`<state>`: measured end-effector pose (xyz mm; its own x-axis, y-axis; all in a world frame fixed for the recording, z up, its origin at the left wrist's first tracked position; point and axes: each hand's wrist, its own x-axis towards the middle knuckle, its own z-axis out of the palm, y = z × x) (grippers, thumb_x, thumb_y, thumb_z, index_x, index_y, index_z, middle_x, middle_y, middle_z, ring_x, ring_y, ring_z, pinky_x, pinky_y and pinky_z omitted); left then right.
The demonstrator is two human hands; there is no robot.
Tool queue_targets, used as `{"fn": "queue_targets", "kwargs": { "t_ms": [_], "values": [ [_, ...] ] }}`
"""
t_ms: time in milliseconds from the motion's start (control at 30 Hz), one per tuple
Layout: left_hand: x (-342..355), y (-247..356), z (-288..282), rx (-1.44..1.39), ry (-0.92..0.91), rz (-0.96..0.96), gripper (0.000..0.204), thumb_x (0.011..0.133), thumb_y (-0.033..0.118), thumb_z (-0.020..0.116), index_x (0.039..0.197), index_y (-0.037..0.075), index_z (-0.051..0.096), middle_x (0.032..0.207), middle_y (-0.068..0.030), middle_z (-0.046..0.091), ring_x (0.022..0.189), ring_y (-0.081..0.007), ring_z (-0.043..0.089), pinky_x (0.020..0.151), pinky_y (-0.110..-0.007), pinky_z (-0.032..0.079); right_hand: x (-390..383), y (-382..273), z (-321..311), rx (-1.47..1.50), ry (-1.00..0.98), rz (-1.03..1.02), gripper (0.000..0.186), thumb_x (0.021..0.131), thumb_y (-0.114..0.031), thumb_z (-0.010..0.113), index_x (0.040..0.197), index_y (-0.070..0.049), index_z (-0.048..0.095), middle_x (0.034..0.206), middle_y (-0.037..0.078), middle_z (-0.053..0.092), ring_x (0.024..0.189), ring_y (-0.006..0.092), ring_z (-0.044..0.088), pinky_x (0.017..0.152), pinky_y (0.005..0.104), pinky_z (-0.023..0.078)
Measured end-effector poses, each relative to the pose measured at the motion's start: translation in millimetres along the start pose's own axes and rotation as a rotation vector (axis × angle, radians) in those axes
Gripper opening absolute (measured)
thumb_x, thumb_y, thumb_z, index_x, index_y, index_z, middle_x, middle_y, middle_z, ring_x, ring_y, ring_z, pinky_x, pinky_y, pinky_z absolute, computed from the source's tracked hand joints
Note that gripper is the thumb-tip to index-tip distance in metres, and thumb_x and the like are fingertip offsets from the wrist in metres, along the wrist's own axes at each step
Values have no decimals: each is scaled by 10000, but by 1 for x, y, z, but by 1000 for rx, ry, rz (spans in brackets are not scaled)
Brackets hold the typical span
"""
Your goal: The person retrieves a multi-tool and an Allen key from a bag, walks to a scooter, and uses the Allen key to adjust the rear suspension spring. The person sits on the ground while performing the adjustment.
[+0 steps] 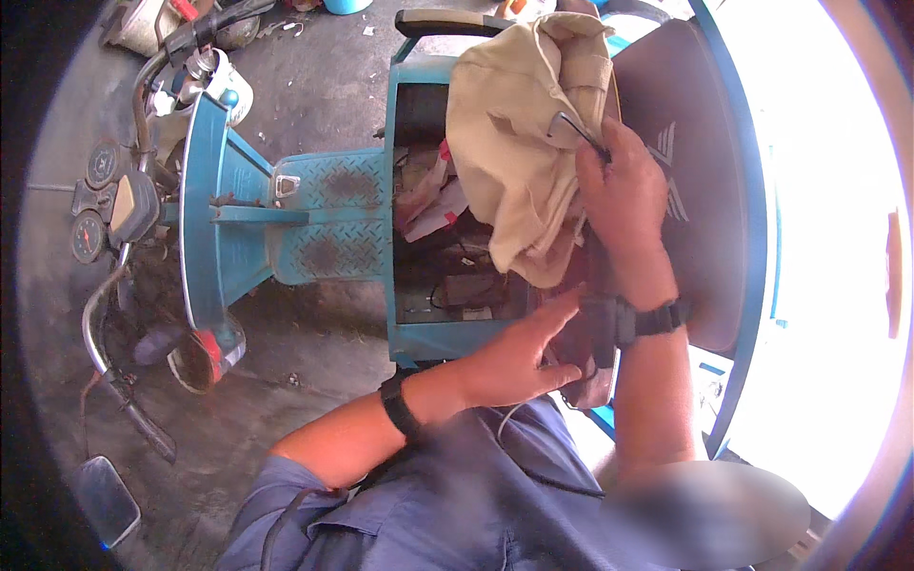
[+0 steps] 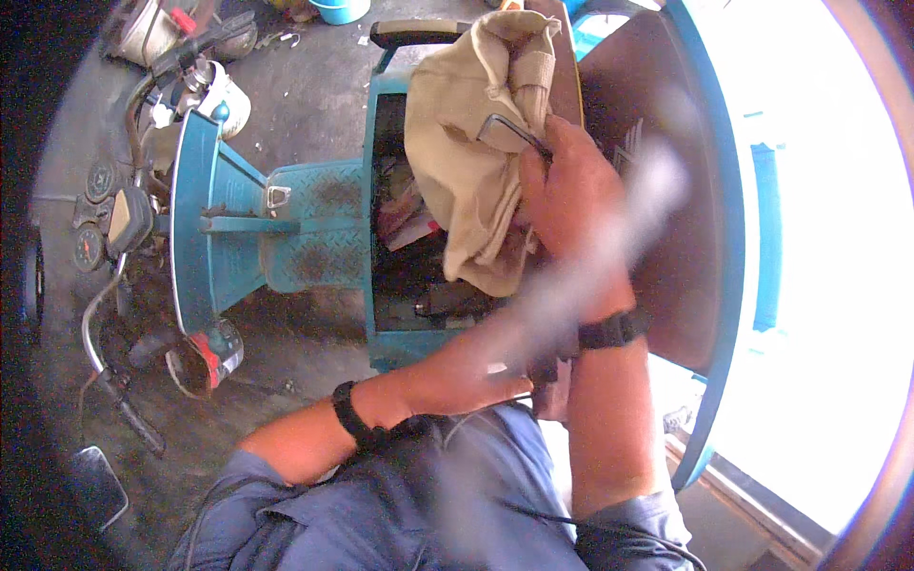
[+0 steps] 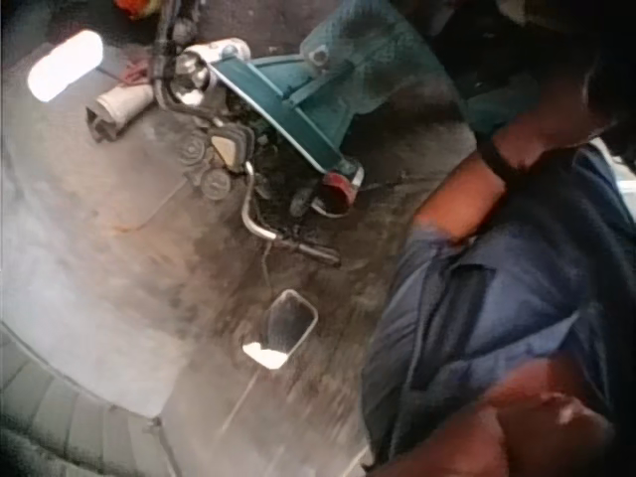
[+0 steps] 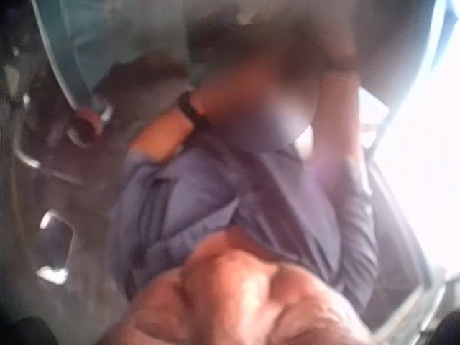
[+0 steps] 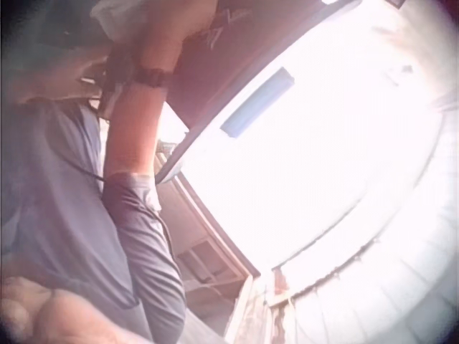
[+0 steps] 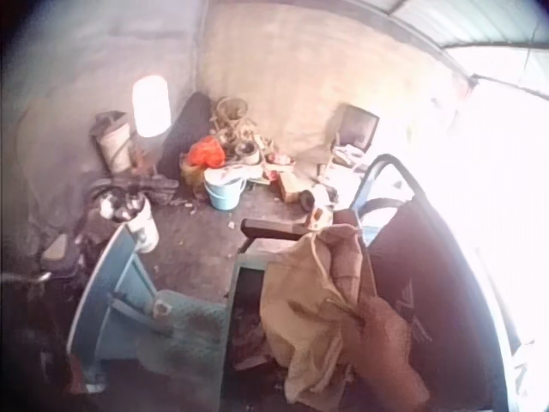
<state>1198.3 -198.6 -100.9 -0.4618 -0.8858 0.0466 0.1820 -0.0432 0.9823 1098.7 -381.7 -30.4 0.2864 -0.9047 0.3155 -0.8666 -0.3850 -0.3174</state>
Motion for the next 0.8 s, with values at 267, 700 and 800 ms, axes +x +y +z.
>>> {"fn": "queue_targets", "kwargs": {
  "t_ms": [267,700,800],
  "values": [
    [0,11,-12,15,-19,-249,730,903,192,746,1521,0,409,1606,-213,370,1397,-351,486,1119,-408,436,11,30,38,28,148,-23,320,912,-253,694,1147,-36,699,1054,163,722,982,374,694,838,430,555],
    [16,-291,-158,992,578,-569,435,845,136,674,1276,82,650,1563,-290,361,1412,-521,385,1123,-583,404,17,54,46,377,200,82,391,960,-208,722,1248,51,672,1154,172,736,1022,234,704,917,334,551],
    [23,-335,-174,1065,662,-505,472,845,201,694,1289,49,641,1585,-304,319,1438,-533,349,1153,-589,365,13,40,45,470,185,236,351,981,-124,696,1291,37,665,1210,131,715,1067,167,661,948,289,514]
  ]
}}
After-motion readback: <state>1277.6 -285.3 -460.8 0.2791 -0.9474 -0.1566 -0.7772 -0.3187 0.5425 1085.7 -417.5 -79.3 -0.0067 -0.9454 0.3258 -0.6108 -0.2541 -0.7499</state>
